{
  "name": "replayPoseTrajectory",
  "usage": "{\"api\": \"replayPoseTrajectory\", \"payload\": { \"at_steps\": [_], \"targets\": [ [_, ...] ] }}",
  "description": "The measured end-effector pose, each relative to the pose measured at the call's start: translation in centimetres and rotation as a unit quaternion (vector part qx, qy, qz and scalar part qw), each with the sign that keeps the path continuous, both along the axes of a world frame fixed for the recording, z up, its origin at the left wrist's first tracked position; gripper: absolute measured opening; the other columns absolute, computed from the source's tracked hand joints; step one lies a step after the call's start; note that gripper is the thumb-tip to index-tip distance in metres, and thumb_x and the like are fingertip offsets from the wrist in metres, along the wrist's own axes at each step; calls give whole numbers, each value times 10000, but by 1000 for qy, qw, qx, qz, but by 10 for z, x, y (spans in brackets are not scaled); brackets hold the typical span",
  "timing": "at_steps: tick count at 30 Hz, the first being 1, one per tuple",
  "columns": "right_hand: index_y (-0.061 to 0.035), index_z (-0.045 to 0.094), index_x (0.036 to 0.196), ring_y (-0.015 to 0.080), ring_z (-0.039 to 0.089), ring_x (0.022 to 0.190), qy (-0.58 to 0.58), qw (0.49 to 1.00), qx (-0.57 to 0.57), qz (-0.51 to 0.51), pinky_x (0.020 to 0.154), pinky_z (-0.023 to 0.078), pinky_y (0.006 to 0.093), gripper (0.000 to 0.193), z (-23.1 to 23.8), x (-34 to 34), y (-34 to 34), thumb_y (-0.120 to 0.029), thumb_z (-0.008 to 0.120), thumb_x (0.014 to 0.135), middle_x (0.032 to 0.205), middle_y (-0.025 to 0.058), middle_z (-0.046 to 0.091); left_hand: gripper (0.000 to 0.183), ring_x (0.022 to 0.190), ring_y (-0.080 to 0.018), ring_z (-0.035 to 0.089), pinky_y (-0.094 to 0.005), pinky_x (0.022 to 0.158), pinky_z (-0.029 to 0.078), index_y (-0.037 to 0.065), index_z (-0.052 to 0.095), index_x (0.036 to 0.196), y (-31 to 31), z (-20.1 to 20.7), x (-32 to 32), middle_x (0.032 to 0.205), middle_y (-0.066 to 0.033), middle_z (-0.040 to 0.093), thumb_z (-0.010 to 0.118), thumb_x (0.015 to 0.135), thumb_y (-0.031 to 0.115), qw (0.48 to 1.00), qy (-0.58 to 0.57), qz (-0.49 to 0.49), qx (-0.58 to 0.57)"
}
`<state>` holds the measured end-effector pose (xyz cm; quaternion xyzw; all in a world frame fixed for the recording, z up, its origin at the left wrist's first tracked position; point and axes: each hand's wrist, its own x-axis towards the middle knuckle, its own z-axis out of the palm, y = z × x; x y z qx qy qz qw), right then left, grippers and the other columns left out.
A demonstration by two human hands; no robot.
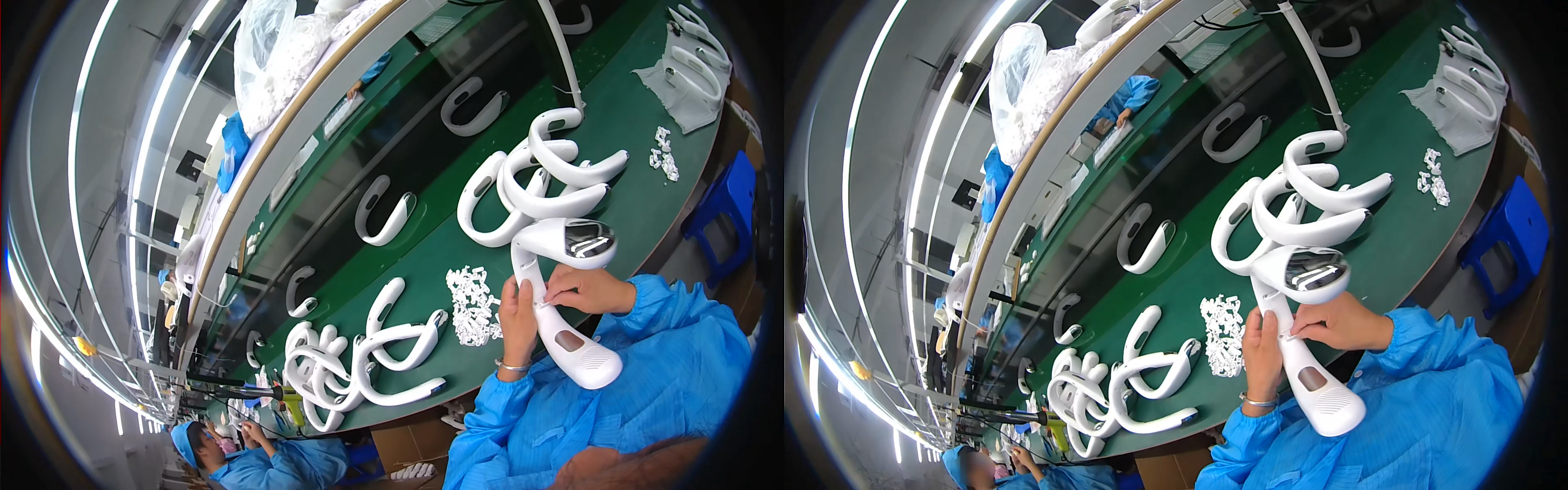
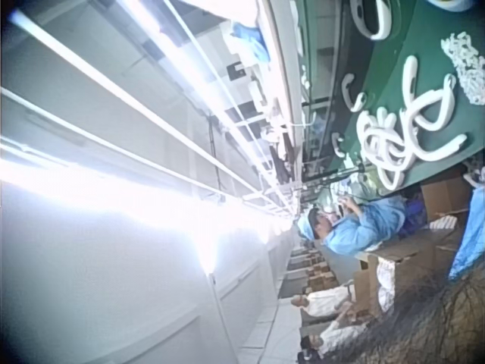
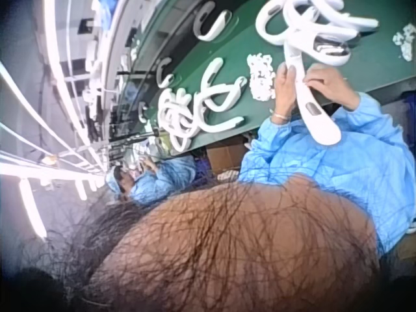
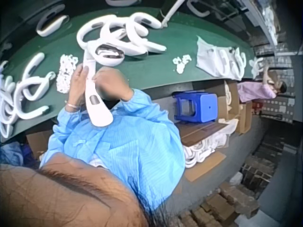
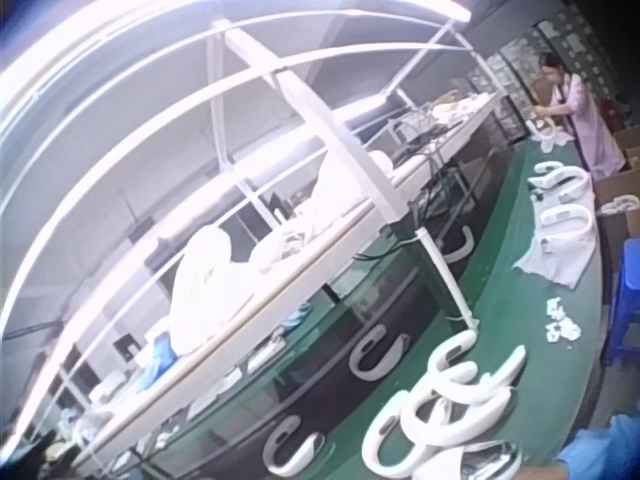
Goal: Assembling white plastic curved arms and small pads into neck massager housings on a factory assembly line.
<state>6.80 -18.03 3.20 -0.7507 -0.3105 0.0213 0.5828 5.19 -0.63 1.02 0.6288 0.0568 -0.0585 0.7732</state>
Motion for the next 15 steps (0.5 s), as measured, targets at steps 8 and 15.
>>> {"api": "replayPoseTrajectory", "payload": {
  "at_steps": [8,15],
  "targets": [
    [-75,652,945,256,599,960,-162,978,-105,-82,822,481,372,204,-13,-12,-2,-93,696,747,1040,107,628,295,915,-91,556,-235,797,456,14,487,1201,-16,7,-8,1055,-54,591,448,983,208,998,-63,25,6],
    [8,595,1061,179,616,923,15,1000,-10,-21,806,487,313,342,19,23,10,-84,711,753,1014,104,645,337,857,-99,550,-231,734,446,9,470,1245,1,-20,-12,1011,-69,588,418,988,220,990,-94,56,89]
  ]
}}
